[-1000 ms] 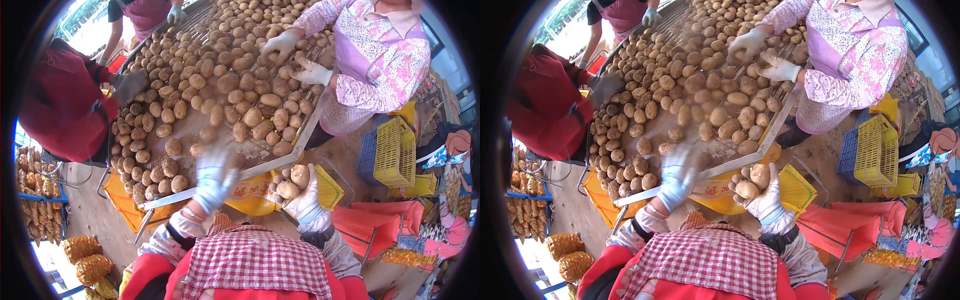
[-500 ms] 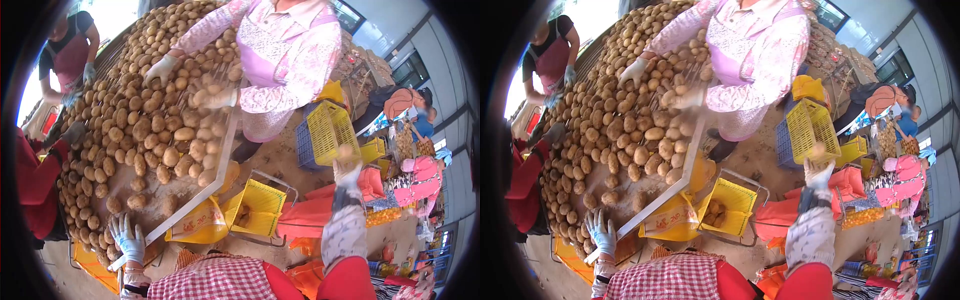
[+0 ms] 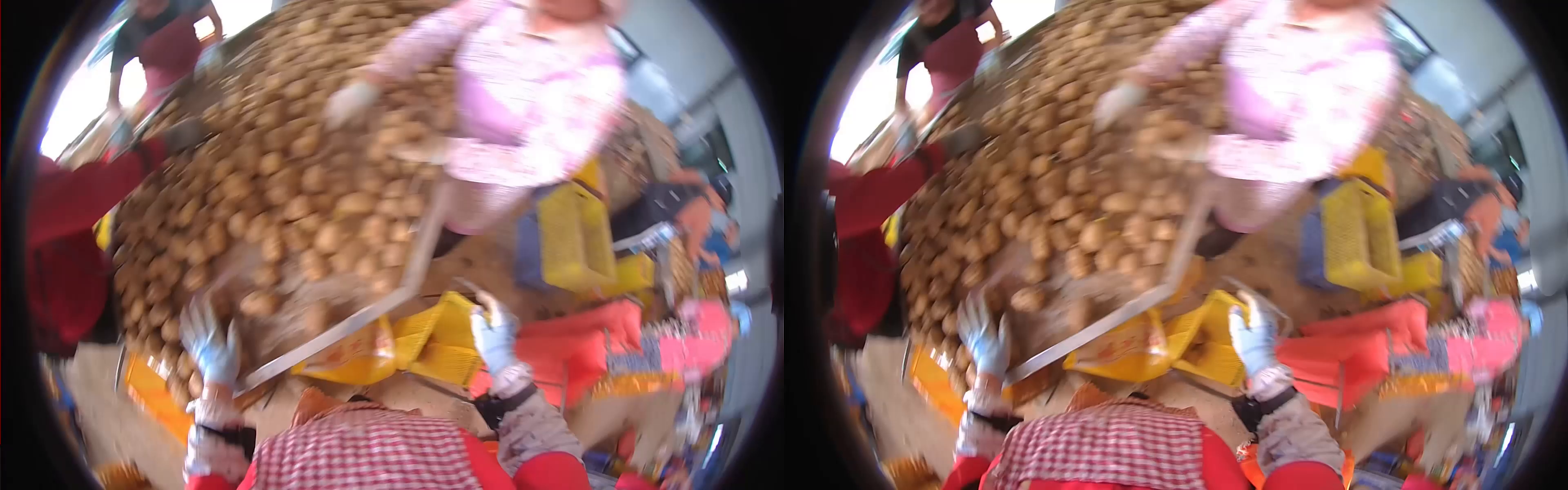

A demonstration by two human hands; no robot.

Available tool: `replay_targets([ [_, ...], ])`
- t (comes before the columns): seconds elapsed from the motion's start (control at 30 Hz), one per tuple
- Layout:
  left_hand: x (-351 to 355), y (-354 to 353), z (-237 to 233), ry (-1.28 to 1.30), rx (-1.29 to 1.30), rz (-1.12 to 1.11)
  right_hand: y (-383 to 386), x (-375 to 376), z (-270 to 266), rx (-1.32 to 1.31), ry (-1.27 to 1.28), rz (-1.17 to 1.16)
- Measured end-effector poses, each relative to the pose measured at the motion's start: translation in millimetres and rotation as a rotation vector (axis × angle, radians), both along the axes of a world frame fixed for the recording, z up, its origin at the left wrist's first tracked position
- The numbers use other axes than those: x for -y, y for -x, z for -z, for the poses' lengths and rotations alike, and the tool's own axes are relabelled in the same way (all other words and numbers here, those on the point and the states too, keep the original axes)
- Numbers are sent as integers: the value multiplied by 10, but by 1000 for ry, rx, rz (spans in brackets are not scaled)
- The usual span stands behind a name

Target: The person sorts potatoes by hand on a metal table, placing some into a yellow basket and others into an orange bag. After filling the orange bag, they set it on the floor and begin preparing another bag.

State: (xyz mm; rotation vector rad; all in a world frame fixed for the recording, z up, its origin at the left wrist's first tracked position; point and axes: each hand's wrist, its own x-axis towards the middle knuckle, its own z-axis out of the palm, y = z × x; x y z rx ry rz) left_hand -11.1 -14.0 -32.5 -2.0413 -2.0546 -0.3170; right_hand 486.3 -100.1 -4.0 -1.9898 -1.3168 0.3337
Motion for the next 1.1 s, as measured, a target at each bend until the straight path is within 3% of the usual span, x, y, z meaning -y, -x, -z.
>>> replay_targets([
  [0.03,-156,122,-80,65,72,-46,242,-126,-188,227,-64,-129],
  [0.07,-313,396,-36,35,53,-56,441,-242,-284,232,-66,-190],
  [0.13,-655,994,125,122,57,-363,749,-466,-318,246,-111,-342],
  [0.2,-650,1569,246,112,86,-505,1081,-726,-311,322,-116,-477],
  [0.3,-478,1696,235,110,9,-408,1628,-1227,-377,328,-175,-623],
  [0.37,-170,1638,194,174,56,-273,1838,-1637,-323,506,-125,-546],
  [0.4,-14,1598,132,183,64,-278,1853,-1857,-192,532,-93,-475],
  [0.47,239,1565,-38,202,140,-77,1818,-2288,109,484,-13,-350],
  [0.5,339,1569,-66,214,182,-32,1941,-2321,119,485,-12,-354],
  [0.57,461,1504,-213,234,283,-21,2381,-2274,120,576,269,-325],
  [0.6,486,1408,-311,235,329,-28,2668,-2138,-32,399,250,-409],
  [0.63,484,1276,-382,242,381,-32,2901,-1935,51,503,101,-449],
  [0.7,361,1001,-480,222,457,154,3266,-1582,32,561,155,-550],
  [0.77,212,811,-344,206,380,271,3402,-1427,45,412,92,-755],
  [0.8,142,831,-281,200,338,274,3388,-1396,52,188,18,-758],
  [0.83,87,904,-196,236,293,201,3373,-1387,34,-38,-55,-755],
  [0.9,65,1217,-36,277,291,152,3072,-1588,-176,303,-170,-653],
  [0.97,68,1444,-49,198,198,134,2632,-1793,-270,436,-174,-359],
  [1.03,34,1627,-119,351,180,-16,1967,-1960,-12,760,-17,-38],
  [1.07,-30,1663,-197,284,162,-56,1938,-1928,52,758,-19,-25],
  [1.1,-126,1641,-309,282,158,-47,1918,-1879,110,615,170,6],
])
